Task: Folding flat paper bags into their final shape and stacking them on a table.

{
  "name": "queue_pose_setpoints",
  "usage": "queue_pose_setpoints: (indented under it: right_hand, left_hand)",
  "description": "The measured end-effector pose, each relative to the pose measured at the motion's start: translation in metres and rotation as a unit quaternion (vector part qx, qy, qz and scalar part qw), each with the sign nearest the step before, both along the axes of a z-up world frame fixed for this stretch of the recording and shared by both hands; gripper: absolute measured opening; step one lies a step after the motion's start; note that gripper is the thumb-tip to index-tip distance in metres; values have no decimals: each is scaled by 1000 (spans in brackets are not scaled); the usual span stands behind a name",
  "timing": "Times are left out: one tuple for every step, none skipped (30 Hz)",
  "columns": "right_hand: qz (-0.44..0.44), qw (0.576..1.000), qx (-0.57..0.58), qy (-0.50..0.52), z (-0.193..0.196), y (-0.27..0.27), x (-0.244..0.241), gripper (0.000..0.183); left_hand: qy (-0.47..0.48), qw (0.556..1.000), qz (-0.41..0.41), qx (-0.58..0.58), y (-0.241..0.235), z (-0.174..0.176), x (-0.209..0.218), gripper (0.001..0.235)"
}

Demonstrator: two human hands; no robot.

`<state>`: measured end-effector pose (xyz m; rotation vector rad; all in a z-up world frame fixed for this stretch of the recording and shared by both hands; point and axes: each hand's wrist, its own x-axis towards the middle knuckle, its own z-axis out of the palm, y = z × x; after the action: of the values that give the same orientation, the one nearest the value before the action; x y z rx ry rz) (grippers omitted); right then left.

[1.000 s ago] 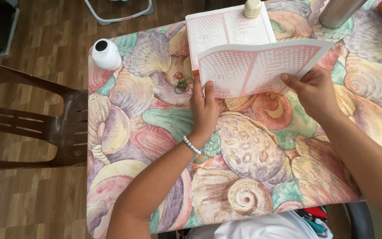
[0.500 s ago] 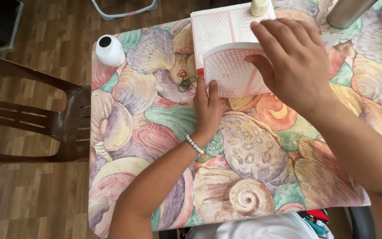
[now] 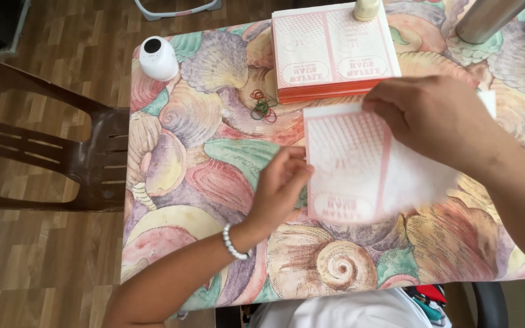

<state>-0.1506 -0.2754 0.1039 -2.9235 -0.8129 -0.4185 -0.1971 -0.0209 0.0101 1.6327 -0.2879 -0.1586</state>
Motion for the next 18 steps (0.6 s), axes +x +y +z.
queue_pose_setpoints:
  right_hand:
    - [-4,998,13,57,-9,0,2,20]
    - [-2,998,13,58,-22,3,8,20]
    - [-15,993,19,118,-36,6,14,23]
    - [-29,984,25,177,-50,9,19,26]
    - [-28,983,26,178,-66,10,21,26]
    - [-36,982,45,182,-82,11,24,21]
    - [-46,980,62,183,-97,12,27,17]
    - [-46,980,63,182,-108,10,29,17]
    - [-33,983,78,164,-119,8,30,16]
    - [-20,985,94,145,-130,6,32,14]
    - [-20,985,94,145,-136,5,32,14]
    - [-19,988,94,120,-142,4,32,14]
    - [-17,991,94,97,-149,2,31,14]
    - [-17,990,94,99,-146,4,30,14]
    - [-5,992,93,85,-144,5,28,13]
    - [7,993,92,70,-142,6,26,13]
    - [6,993,92,71,-141,6,25,13]
    - [12,993,91,67,-140,6,24,13]
  left_hand:
    - [0,999,19,30,8,4,0,30]
    - [1,999,21,31,14,2,15,30]
    - [-44,997,32,59,21,-1,29,34]
    - [-88,991,42,88,28,-4,43,45]
    - [-86,991,42,89,30,-12,56,45]
    - [-117,982,43,142,32,-20,69,28]
    - [-150,968,43,195,33,-28,84,14]
    - [-150,968,42,195,29,-29,87,14]
    - [-163,957,12,239,25,-30,90,15]
    - [-176,943,-18,282,20,-32,93,16]
    - [-176,943,-19,282,15,-34,94,16]
    - [-189,926,-27,325,9,-37,96,21]
    - [-200,907,-35,369,4,-41,97,27]
    - [-197,908,-36,369,0,-42,99,27]
    - [-195,903,-40,381,-3,-43,100,24]
    - [-192,899,-44,392,-7,-44,102,21]
    - [-191,899,-44,392,-8,-44,102,21]
    - [-182,902,-45,390,-8,-44,101,18]
